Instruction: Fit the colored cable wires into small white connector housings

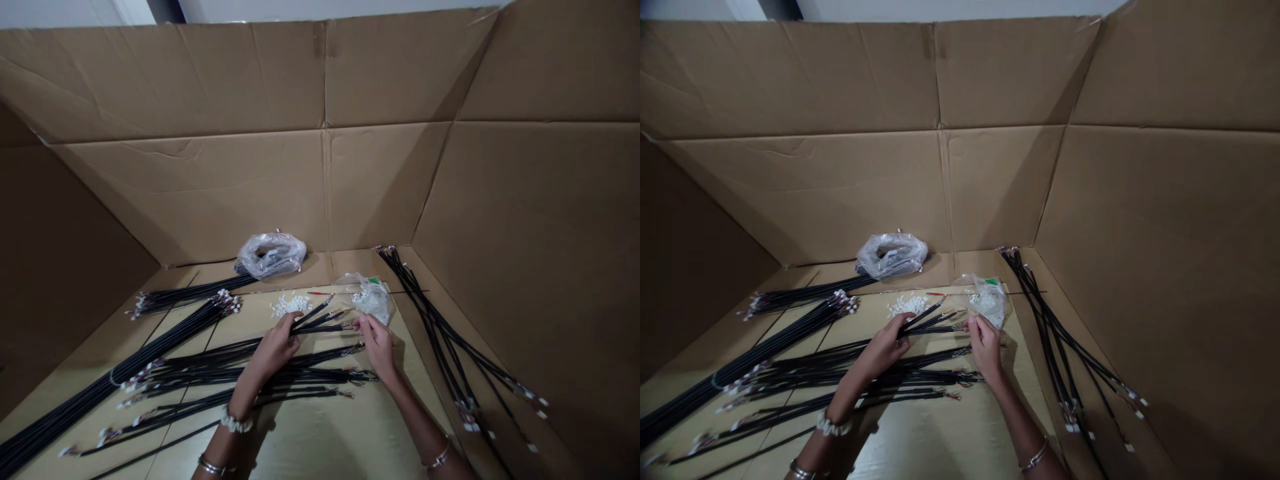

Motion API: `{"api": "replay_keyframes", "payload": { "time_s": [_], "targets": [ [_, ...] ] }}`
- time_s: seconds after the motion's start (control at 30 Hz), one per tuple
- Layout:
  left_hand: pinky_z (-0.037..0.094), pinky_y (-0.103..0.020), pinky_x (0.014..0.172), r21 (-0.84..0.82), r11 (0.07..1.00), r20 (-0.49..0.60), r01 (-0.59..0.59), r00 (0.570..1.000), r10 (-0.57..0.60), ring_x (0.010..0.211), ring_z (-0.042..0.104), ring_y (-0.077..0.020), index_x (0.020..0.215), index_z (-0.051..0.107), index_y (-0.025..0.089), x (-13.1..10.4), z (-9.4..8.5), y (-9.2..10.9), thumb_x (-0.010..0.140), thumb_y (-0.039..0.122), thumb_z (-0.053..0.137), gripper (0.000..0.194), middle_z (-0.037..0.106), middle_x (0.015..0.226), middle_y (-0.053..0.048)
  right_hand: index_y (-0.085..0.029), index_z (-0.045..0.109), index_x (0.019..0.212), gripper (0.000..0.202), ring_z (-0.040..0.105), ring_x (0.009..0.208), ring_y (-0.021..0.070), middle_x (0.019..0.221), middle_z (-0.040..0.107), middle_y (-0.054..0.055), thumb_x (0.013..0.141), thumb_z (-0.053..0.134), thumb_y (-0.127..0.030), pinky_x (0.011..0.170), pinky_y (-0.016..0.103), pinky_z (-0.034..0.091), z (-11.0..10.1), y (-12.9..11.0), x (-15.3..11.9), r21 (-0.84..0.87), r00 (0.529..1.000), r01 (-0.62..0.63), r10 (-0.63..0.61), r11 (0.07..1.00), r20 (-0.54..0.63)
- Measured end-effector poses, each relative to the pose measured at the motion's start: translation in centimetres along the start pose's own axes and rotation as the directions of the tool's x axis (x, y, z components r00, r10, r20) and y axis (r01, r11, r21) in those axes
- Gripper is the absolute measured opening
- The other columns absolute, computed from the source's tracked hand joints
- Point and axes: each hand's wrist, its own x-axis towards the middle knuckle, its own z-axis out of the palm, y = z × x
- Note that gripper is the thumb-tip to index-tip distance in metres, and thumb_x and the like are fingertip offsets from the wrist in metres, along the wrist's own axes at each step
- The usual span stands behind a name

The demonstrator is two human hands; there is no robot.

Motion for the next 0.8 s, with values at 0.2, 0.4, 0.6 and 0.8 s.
{"api": "replay_keyframes", "payload": {
  "time_s": [0.2,0.4,0.6,0.8],
  "targets": [
    [0.059,-0.045,0.090,-0.052,0.999,0.149,-0.008,0.989,0.016,0.105,0.068,-0.0232,0.126,0.062,0.019,-0.11,0.17,0.73,0.098,0.036,0.064,0.033,0.066,0.126,-0.009,-0.017,0.066,0.118,0.023,0.071,0.090,0.0192,0.113,0.071,0.007,0.102,0.062,-0.033,0.078,0.037,0.062,-0.21,0.15,-0.09,-0.006,1.000,0.005,-0.006,1.000,-0.020],
    [0.057,-0.048,0.093,-0.008,1.000,0.211,0.026,0.977,-0.024,0.110,0.067,-0.0251,0.127,0.062,0.019,-0.04,0.69,0.85,0.097,0.036,0.066,0.035,0.065,0.129,-0.010,-0.017,0.066,0.118,0.023,0.071,0.090,0.0194,0.114,0.071,0.007,0.102,0.063,-0.033,0.078,0.037,0.062,-0.36,0.23,-0.12,-0.008,1.000,0.009,-0.010,1.000,-0.029],
    [0.056,-0.048,0.095,-0.026,1.000,0.163,0.006,0.987,-0.001,0.112,0.066,-0.0251,0.128,0.062,0.020,-0.14,0.31,0.67,0.098,0.035,0.064,0.033,0.064,0.131,-0.010,-0.017,0.066,0.119,0.024,0.071,0.091,0.0198,0.115,0.070,0.008,0.102,0.063,-0.033,0.079,0.038,0.062,-0.40,0.12,-0.10,-0.009,1.000,0.014,-0.014,1.000,-0.018],
    [0.055,-0.050,0.097,-0.041,0.999,0.086,-0.010,0.996,0.014,0.115,0.065,-0.0264,0.130,0.061,0.020,-0.23,0.39,0.43,0.098,0.035,0.064,0.036,0.063,0.135,-0.011,-0.017,0.066,0.119,0.024,0.071,0.091,0.0200,0.115,0.070,0.008,0.101,0.063,-0.033,0.079,0.038,0.062,-0.61,0.20,-0.19,-0.016,0.999,0.029,-0.030,0.999,-0.024]
  ]
}}
